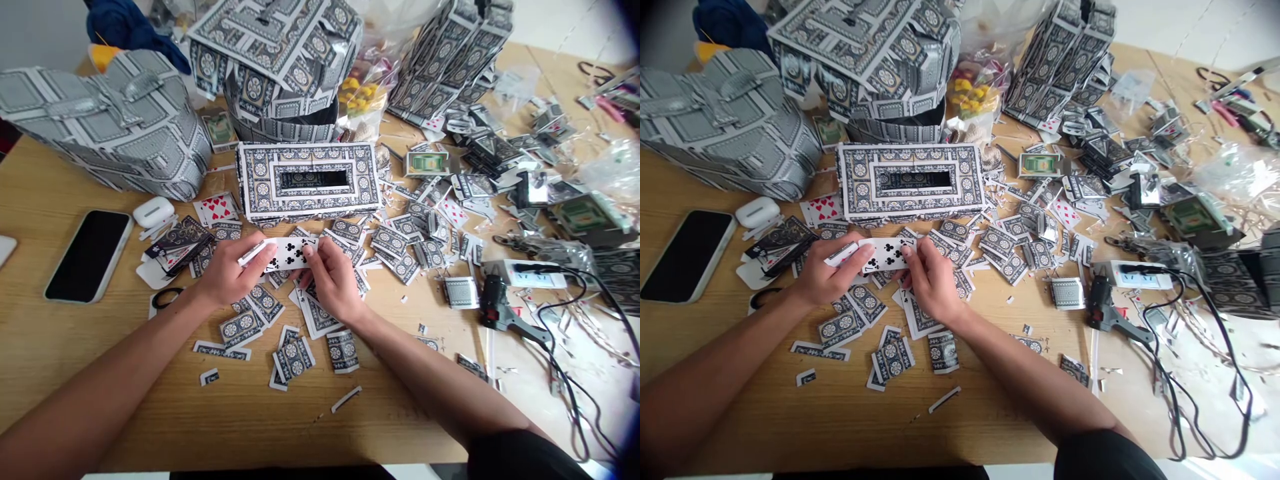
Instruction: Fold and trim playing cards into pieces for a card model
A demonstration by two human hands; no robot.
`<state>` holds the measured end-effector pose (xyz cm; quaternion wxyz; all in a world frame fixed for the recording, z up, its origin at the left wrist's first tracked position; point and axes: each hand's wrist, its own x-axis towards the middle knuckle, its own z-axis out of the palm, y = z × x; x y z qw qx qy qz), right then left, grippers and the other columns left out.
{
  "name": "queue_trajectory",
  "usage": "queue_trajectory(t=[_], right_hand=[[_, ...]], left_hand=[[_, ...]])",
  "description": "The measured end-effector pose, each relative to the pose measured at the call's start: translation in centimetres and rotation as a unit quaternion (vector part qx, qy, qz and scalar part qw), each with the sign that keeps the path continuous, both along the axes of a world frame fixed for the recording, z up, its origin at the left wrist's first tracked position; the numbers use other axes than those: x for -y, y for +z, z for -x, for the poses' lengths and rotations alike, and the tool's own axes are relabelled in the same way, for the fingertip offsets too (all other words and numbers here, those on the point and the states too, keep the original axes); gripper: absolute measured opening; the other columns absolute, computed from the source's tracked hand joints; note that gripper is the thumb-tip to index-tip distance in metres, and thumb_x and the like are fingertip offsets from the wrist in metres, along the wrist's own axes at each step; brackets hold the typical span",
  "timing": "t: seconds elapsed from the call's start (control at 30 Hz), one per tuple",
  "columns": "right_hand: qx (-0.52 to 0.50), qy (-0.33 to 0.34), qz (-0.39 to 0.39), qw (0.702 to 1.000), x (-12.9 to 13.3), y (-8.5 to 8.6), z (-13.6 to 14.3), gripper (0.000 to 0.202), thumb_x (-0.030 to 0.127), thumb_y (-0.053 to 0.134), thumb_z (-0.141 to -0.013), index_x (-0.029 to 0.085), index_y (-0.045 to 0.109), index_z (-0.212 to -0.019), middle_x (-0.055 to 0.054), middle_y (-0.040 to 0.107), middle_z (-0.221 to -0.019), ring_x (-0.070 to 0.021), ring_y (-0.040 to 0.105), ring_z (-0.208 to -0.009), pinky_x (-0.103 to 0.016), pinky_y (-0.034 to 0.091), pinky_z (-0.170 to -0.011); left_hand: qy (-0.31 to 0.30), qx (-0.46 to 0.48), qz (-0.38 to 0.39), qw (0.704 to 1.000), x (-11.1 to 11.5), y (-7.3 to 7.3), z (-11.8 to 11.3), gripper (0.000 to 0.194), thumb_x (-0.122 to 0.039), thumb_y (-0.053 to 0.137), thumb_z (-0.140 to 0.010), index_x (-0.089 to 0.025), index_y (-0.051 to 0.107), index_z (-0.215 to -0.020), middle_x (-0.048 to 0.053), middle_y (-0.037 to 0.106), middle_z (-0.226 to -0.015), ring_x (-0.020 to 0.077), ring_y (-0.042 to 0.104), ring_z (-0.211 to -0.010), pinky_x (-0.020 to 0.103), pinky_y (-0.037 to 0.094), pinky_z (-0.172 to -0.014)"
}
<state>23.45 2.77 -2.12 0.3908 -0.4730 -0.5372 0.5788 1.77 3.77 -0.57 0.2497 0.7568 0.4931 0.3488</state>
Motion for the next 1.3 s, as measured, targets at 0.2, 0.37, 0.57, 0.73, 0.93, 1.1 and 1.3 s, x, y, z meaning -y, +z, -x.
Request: queue_trajectory(t=[0.2,0.37,0.57,0.73,0.93,1.1,1.3], right_hand=[[-0.03,-0.01,0.012,0.999,-0.06,0.02,0.13,0.038,0.06,0.058,-0.103,0.028,0.044,-0.089,0.002,0.071,-0.069,-0.0172,0.065,-0.052,-0.031,0.05,-0.047],[-0.035,-0.014,0.021,0.999,-0.21,0.58,0.37,0.041,0.065,0.064,-0.098,0.027,0.051,-0.093,0.002,0.07,-0.068,-0.0167,0.065,-0.052,-0.03,0.052,-0.048],[-0.037,-0.014,0.013,0.999,-0.25,0.43,0.16,0.04,0.061,0.065,-0.099,0.026,0.051,-0.089,0.0,0.073,-0.071,-0.0161,0.065,-0.053,-0.029,0.053,-0.049],[-0.025,-0.01,0.011,1.0,-0.25,0.28,-0.02,0.038,0.06,0.062,-0.102,0.025,0.051,-0.09,0.0,0.072,-0.071,-0.0163,0.065,-0.054,-0.03,0.053,-0.052],[-0.02,-0.014,0.002,1.0,-0.23,0.1,0.02,0.039,0.062,0.063,-0.1,0.025,0.053,-0.092,0.001,0.069,-0.073,-0.016,0.066,-0.056,-0.03,0.053,-0.051],[-0.033,-0.016,-0.005,0.999,-0.13,-0.15,0.06,0.037,0.056,0.067,-0.1,0.027,0.051,-0.116,0.003,0.068,-0.078,-0.0146,0.066,-0.055,-0.028,0.052,-0.049],[-0.092,-0.011,-0.016,0.996,-0.04,0.2,-0.04,0.035,0.055,0.066,-0.1,0.028,0.043,-0.101,0.003,0.061,-0.08,-0.016,0.067,-0.067,-0.03,0.06,-0.056]], left_hand=[[0.009,0.017,0.006,1.0,0.13,0.02,-0.03,0.023,-0.031,0.059,-0.1,-0.021,0.06,-0.079,-0.005,0.06,-0.058,0.0105,0.052,-0.051,0.026,0.043,-0.053],[0.05,0.065,0.016,0.997,0.35,-0.05,-0.08,0.014,-0.031,0.064,-0.096,-0.02,0.064,-0.087,-0.005,0.061,-0.059,0.0101,0.051,-0.049,0.024,0.043,-0.05],[0.006,0.043,0.01,0.999,0.31,0.23,0.13,0.02,-0.029,0.06,-0.098,-0.02,0.063,-0.08,-0.004,0.06,-0.059,0.0102,0.052,-0.05,0.025,0.043,-0.051],[0.006,0.028,0.027,0.999,0.32,0.63,0.02,0.024,-0.031,0.059,-0.098,-0.02,0.063,-0.077,-0.004,0.06,-0.056,0.0111,0.051,-0.05,0.025,0.042,-0.05],[-0.01,0.014,0.009,1.0,0.19,0.64,-0.03,0.023,-0.031,0.061,-0.096,-0.021,0.061,-0.075,-0.005,0.057,-0.056,0.0106,0.047,-0.05,0.026,0.04,-0.052],[-0.028,0.007,-0.01,1.0,0.16,0.28,0.07,0.016,-0.026,0.063,-0.096,-0.021,0.062,-0.08,-0.005,0.059,-0.06,0.0099,0.049,-0.051,0.025,0.04,-0.053],[0.045,0.015,-0.008,0.999,0.07,0.3,-0.08,0.026,-0.03,0.061,-0.098,-0.022,0.055,-0.074,-0.006,0.054,-0.054,0.0101,0.045,-0.048,0.025,0.039,-0.05]])
